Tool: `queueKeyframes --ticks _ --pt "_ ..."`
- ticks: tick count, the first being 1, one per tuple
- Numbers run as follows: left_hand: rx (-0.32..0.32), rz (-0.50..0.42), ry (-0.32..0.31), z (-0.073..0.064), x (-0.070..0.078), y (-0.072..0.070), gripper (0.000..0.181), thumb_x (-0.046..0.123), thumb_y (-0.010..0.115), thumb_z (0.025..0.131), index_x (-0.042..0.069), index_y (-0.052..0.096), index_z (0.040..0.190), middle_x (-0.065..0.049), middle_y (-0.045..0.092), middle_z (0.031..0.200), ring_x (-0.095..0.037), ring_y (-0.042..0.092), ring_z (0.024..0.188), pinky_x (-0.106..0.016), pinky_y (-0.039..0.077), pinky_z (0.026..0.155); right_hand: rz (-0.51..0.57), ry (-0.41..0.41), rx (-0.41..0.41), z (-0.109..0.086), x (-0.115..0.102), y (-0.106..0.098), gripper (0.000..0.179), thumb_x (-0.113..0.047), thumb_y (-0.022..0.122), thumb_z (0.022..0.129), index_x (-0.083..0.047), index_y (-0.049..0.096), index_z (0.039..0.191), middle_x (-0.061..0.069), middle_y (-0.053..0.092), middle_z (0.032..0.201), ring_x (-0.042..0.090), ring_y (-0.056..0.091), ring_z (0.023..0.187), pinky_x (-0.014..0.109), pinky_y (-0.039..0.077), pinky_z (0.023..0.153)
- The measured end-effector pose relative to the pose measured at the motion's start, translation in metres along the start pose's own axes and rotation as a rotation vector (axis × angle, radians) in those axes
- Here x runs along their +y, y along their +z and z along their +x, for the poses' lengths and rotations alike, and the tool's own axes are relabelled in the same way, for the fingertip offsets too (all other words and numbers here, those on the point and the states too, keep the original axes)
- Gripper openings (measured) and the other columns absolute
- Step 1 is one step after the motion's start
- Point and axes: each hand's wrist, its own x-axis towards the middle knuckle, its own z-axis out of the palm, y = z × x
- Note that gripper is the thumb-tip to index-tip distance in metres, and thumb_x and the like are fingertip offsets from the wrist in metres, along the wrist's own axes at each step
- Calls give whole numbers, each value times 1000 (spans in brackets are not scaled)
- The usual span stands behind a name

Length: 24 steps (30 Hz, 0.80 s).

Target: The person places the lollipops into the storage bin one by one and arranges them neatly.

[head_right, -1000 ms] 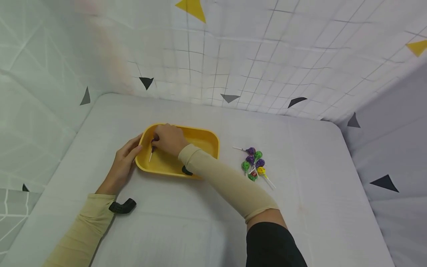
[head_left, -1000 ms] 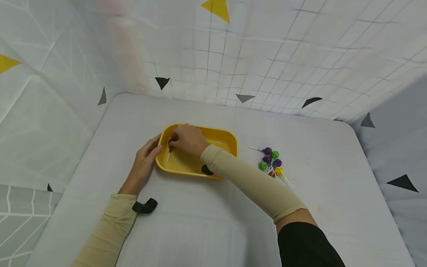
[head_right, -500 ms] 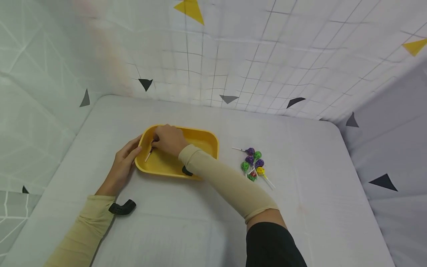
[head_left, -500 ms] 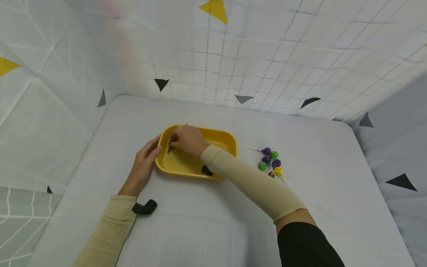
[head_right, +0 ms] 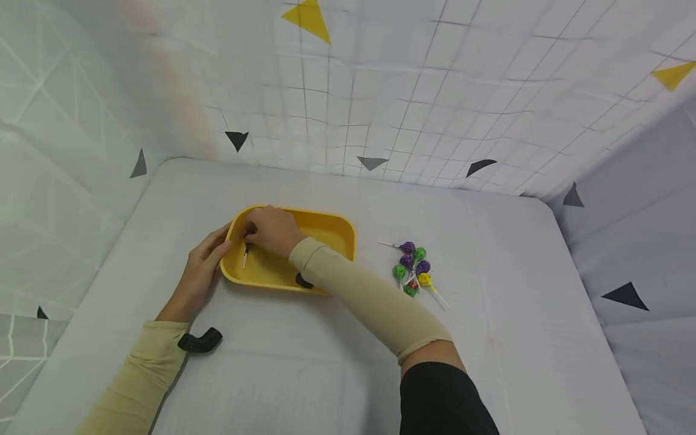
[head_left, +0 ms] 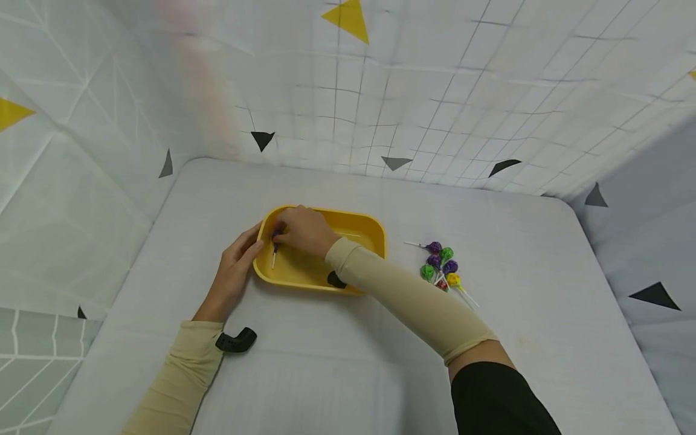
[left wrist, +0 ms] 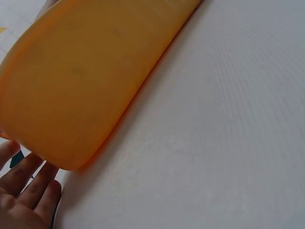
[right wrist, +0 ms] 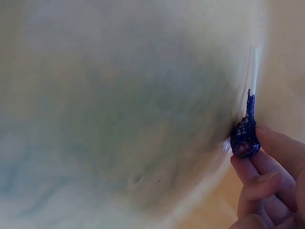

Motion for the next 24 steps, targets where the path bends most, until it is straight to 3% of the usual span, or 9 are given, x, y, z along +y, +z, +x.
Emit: queueKeyframes --ticks 13,24 --pt "10 17 -19 -1 -1 -2 53 42 48 110 28 40 159 -2 42 165 -20 36 154 -2 33 112 24 -10 -6 0 0 0 22 -30 74 97 -17 79 114 -6 79 110 6 68 89 21 57 80" --pt "6 21 -9 0 -1 1 53 42 48 110 26 40 160 -3 41 165 -22 35 155 -1 33 111 27 14 9 -4 5 -3 23 -32 72 98 -17 79 114 -5 79 115 9 72 101 23 59 86"
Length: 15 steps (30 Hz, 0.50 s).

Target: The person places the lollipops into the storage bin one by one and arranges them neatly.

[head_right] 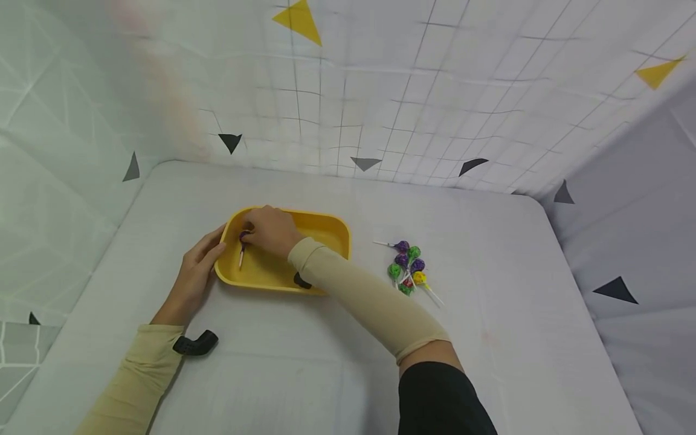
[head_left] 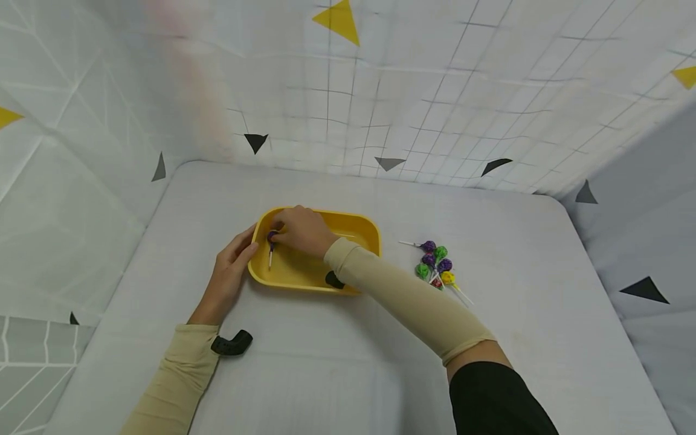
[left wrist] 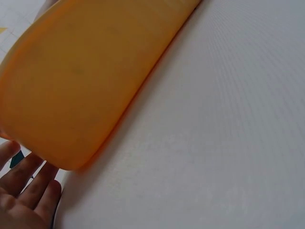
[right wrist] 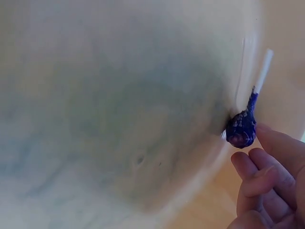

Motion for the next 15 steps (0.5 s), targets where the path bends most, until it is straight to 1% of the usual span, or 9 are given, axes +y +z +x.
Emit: queueKeyframes --ticks 8,15 --pt "7 2 -10 0 -1 1 53 41 48 110 25 40 160 -3 41 165 -21 34 155 -2 33 112 9 -5 4 -2 0 -5 24 -30 73 98 -15 79 116 -3 78 117 12 72 106 26 59 91" --pt "9 8 -18 0 0 1 52 39 48 110 24 40 160 -3 41 165 -21 35 155 -6 33 115 -4 2 46 -7 -1 -19 30 -32 76 96 -14 78 120 -1 78 119 16 71 114 28 58 101"
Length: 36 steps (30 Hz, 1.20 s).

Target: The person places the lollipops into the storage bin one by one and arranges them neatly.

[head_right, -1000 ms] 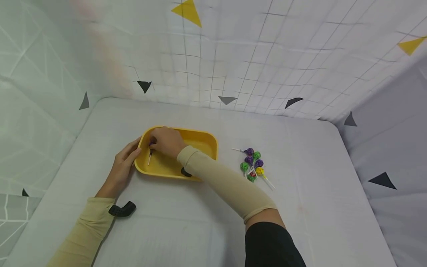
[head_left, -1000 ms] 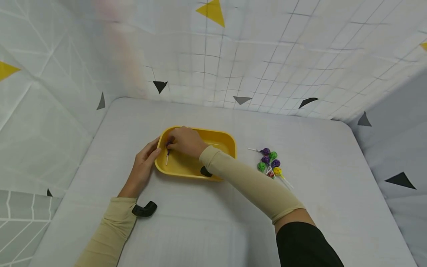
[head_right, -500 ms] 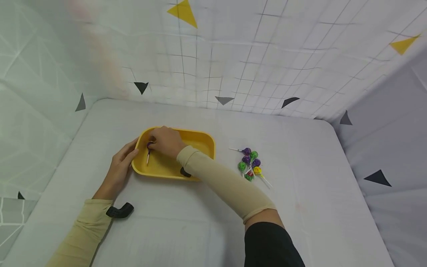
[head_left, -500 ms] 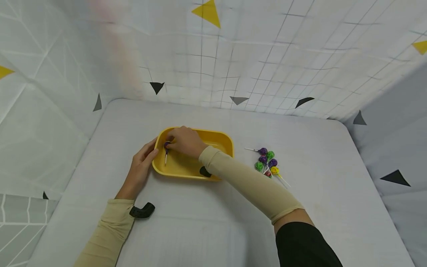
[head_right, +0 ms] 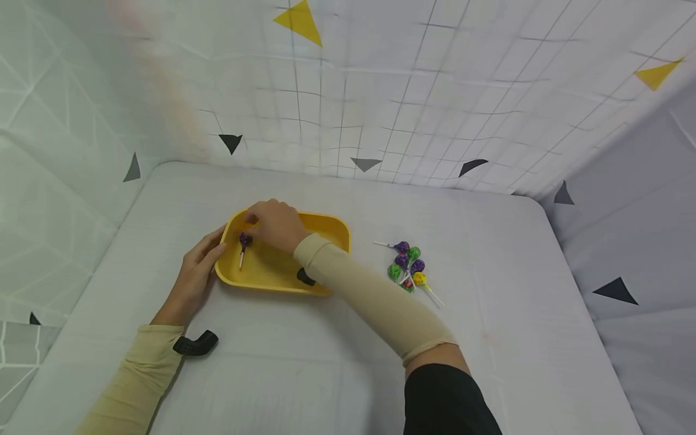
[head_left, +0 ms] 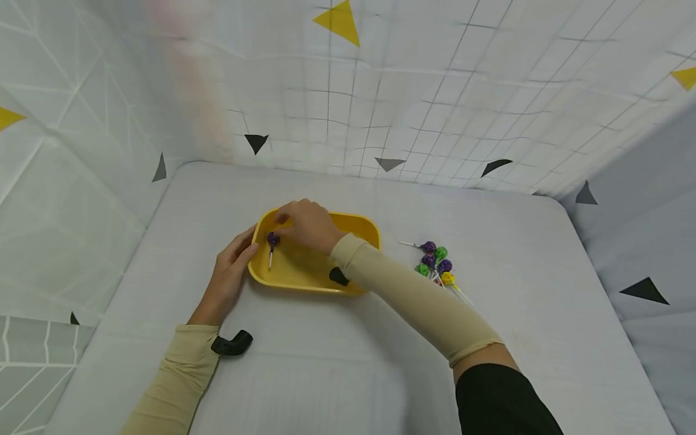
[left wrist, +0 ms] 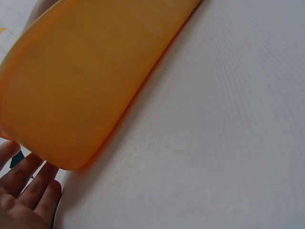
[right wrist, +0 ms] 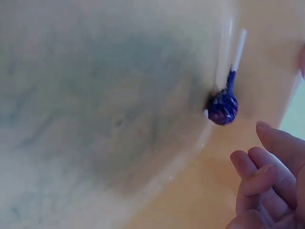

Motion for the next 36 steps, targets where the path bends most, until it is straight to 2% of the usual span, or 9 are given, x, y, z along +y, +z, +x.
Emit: queueKeyframes --ticks 7,9,19,24,27,31,36 --pt "3 14 -24 0 1 2 53 39 49 110 24 40 160 -2 41 165 -19 34 155 -28 32 128 18 11 -1 -9 2 -16 32 -32 75 96 -13 76 121 1 77 122 20 70 117 32 58 103" --pt "2 17 -28 0 1 2 53 39 49 110 24 40 160 -1 41 165 -19 34 155 -31 31 128 27 14 6 -12 3 -21 32 -31 75 96 -12 76 122 2 77 122 21 70 118 33 58 103" --pt "5 41 -18 -2 3 0 55 43 48 109 24 39 160 -2 40 166 -21 33 156 -13 33 121 74 11 37 -29 11 -46 30 -31 75 96 -13 77 120 1 78 119 22 70 117 36 57 103" --pt "4 30 -7 -1 2 0 55 42 48 110 22 39 160 -2 40 166 -21 33 156 -2 32 114 107 13 63 -42 18 -60 29 -32 75 97 -14 77 120 0 78 118 16 69 89 29 58 82" --pt "6 27 -8 -1 1 0 55 43 48 109 23 39 160 -3 40 166 -21 33 156 -6 32 116 119 13 81 -51 22 -66 30 -33 75 97 -14 77 120 0 78 118 15 63 73 27 55 70" --pt "12 23 -18 -1 3 1 54 42 49 109 24 40 160 -2 40 166 -20 33 156 -14 32 122 127 19 99 -62 26 -73 29 -32 75 96 -15 77 120 1 77 118 15 62 69 27 54 66" --pt "15 18 -13 -1 3 2 53 40 48 110 24 40 160 -2 40 166 -22 33 156 -7 32 117 116 19 110 -77 29 -83 28 -32 75 96 -16 77 119 1 78 118 15 60 66 28 51 60"
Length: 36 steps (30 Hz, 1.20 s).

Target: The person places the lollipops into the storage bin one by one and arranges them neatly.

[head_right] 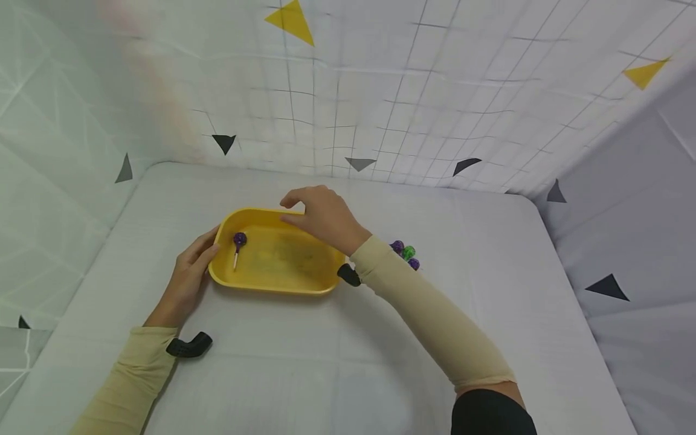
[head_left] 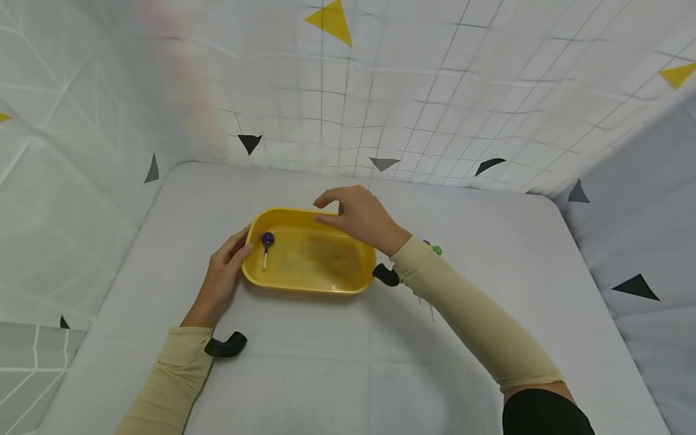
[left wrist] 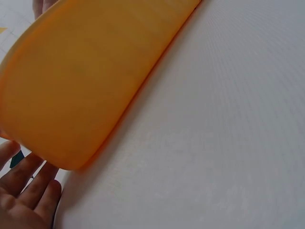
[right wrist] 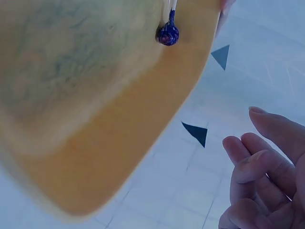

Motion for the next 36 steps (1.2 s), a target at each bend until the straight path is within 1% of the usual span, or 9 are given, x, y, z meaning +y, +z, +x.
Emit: queueKeyframes --ticks 4,7,10,15,21,29,36 --pt "-5 2 5 0 -1 -1 53 40 48 110 23 39 160 -3 39 166 -22 33 156 0 32 111 -7 -9 30 -11 6 -8 26 -30 77 95 -17 78 117 -1 78 115 14 58 63 27 48 57" --pt "-7 6 8 0 -2 -1 53 40 47 110 24 39 160 -4 39 167 -23 32 156 0 32 111 0 -2 49 -20 12 -12 26 -29 78 94 -17 78 117 0 78 114 15 57 61 27 46 55" --pt "-8 4 11 0 -2 -1 53 40 47 110 24 39 160 -4 39 167 -23 32 157 0 32 111 3 26 54 -28 19 -18 26 -29 78 94 -17 78 118 -1 78 113 16 55 60 28 46 54" --pt "-10 -7 15 0 -2 -1 55 41 47 110 22 39 160 -5 38 167 -24 32 157 0 32 111 -17 73 63 -40 29 -25 29 -31 78 94 -16 77 119 -2 78 112 15 58 63 28 51 58" --pt "-13 -20 20 0 -2 0 55 42 48 110 22 39 161 -6 38 167 -25 32 156 -1 33 111 -22 91 82 -54 39 -33 28 -28 77 95 -16 77 119 -1 78 115 14 61 67 29 54 58" --pt "-17 -41 26 0 -3 -1 55 41 48 110 22 39 160 -7 38 167 -24 33 156 -1 34 111 -40 98 76 -70 55 -37 27 -27 76 96 -15 76 120 1 77 117 15 62 71 28 55 62" --pt "-17 -47 18 0 -1 -1 55 41 48 110 22 39 160 -6 38 167 -23 33 156 -2 34 112 -46 122 69 -85 73 -37 28 -27 76 96 -15 76 120 3 78 117 15 61 70 25 53 59"
